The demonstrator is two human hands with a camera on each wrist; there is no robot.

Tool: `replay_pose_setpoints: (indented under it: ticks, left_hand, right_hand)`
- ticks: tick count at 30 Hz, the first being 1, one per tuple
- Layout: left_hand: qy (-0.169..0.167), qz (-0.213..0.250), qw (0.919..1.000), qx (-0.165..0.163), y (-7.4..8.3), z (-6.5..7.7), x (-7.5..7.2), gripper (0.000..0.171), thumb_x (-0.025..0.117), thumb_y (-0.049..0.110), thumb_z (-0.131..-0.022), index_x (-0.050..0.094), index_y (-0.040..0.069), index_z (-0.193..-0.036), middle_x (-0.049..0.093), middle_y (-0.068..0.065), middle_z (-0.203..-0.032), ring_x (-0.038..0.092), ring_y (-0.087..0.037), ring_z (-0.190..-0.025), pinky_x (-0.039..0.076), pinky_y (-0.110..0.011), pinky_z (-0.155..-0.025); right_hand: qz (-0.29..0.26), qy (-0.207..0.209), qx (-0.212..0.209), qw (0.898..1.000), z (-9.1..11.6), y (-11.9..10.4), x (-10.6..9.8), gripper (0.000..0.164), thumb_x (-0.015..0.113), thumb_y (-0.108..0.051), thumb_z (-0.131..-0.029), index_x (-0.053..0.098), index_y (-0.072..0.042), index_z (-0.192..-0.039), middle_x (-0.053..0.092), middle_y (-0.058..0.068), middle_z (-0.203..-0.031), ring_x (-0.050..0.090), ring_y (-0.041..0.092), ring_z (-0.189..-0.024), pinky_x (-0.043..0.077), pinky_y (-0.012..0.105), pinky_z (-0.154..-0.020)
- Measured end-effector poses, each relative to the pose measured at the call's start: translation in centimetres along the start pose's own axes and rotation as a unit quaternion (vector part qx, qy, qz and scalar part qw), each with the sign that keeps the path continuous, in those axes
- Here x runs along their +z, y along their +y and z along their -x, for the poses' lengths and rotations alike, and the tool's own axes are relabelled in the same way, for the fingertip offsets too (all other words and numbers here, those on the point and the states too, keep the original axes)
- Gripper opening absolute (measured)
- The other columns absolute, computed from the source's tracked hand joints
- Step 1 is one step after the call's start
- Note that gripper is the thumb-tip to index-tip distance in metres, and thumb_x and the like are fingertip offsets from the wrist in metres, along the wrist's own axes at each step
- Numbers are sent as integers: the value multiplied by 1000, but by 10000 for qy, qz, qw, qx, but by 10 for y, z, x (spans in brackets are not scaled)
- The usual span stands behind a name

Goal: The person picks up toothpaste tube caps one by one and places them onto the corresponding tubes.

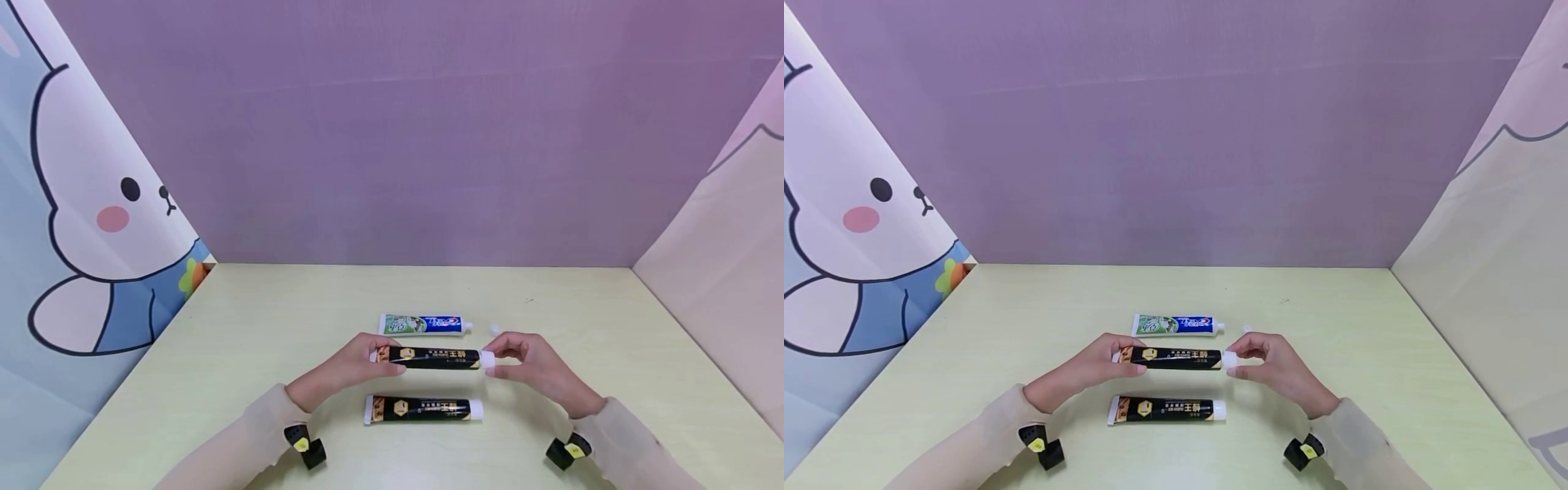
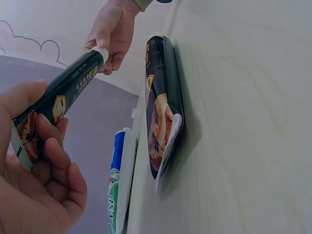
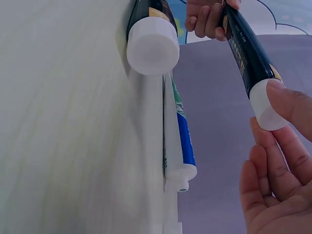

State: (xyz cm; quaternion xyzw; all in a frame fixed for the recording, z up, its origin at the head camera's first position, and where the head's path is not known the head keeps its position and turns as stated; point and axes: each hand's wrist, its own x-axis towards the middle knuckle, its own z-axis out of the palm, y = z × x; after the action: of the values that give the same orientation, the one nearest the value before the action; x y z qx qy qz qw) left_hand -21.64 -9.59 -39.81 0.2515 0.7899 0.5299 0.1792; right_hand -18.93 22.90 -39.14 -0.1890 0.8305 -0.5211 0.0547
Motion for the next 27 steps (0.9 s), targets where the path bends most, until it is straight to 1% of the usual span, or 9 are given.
replay_pose_setpoints:
  ticks: [3, 5, 9, 10, 12, 18, 20, 23, 27]
  left_hand:
    - [-18, 34, 10000, 10, 0, 0, 0, 33, 70, 24, -84, 66, 6, -112, 65, -2, -107, 52, -13, -98, 43, -36, -89]
    - [-52, 136, 9999, -16, 0, 1, -1, 32, 70, 23, -84, 67, 6, -110, 65, -3, -106, 53, -14, -99, 43, -36, -90]
    - [-84, 260, 9996, -91, -1, 1, -2, 31, 70, 23, -84, 67, 5, -109, 66, -4, -105, 53, -14, -99, 42, -36, -90]
    - [-85, 259, 9996, -95, -1, 1, -2, 32, 70, 23, -84, 67, 5, -110, 66, -3, -105, 53, -14, -101, 42, -36, -91]
    - [-104, 306, 9994, -86, -1, 1, -2, 32, 71, 22, -84, 66, 5, -111, 66, -2, -102, 54, -13, -96, 43, -34, -88]
    - [-220, 456, 9987, -2, -2, 1, -2, 32, 71, 18, -84, 65, 4, -112, 68, -1, -92, 55, -9, -78, 47, -27, -77]
    - [-241, 494, 9985, 11, -3, 1, -2, 32, 71, 17, -84, 64, 3, -113, 68, -1, -93, 55, -9, -77, 48, -27, -75]
    - [-304, 627, 9975, 82, -4, 1, -2, 30, 70, 14, -84, 64, 3, -112, 68, -3, -90, 55, -9, -71, 49, -28, -70]
    - [-332, 662, 9970, 223, -5, 1, -2, 30, 69, 13, -85, 64, 2, -113, 69, -8, -94, 57, -9, -74, 50, -28, -71]
  right_hand:
    - [111, 42, -215, 9997, 0, -1, 1, 21, 77, -16, -77, 66, -8, -93, 67, 4, -99, 62, 12, -96, 47, 33, -91]
    - [146, 57, -330, 9993, 0, -1, 1, 20, 77, -14, -77, 65, -8, -92, 67, 4, -98, 62, 11, -95, 47, 32, -91]
    - [207, 43, -407, 9989, 0, -4, 1, 20, 77, -13, -76, 65, -8, -91, 67, 3, -95, 62, 12, -91, 48, 35, -87]
    - [227, 38, -378, 9990, 0, -4, 1, 20, 77, -14, -77, 65, -8, -91, 67, 3, -94, 62, 12, -90, 48, 36, -87]
    - [247, 14, -313, 9992, 0, -6, 1, 19, 77, -14, -77, 66, -8, -91, 67, 3, -94, 62, 13, -88, 49, 37, -85]
    - [-51, -196, -59, 9998, 1, -6, 0, 20, 73, -16, -82, 66, -2, -95, 67, 6, -92, 62, 13, -85, 51, 27, -78]
    - [-162, -255, 52, 9995, 2, -6, -1, 21, 71, -16, -84, 65, 0, -97, 67, 6, -90, 62, 13, -82, 51, 25, -74]
    - [-230, -309, 183, 9991, 3, -7, -1, 22, 67, -18, -87, 65, 1, -100, 67, 9, -90, 62, 15, -82, 51, 26, -73]
    - [-270, -367, 269, 9986, 3, -9, -2, 22, 62, -22, -91, 67, -1, -99, 69, 10, -92, 62, 22, -85, 50, 30, -77]
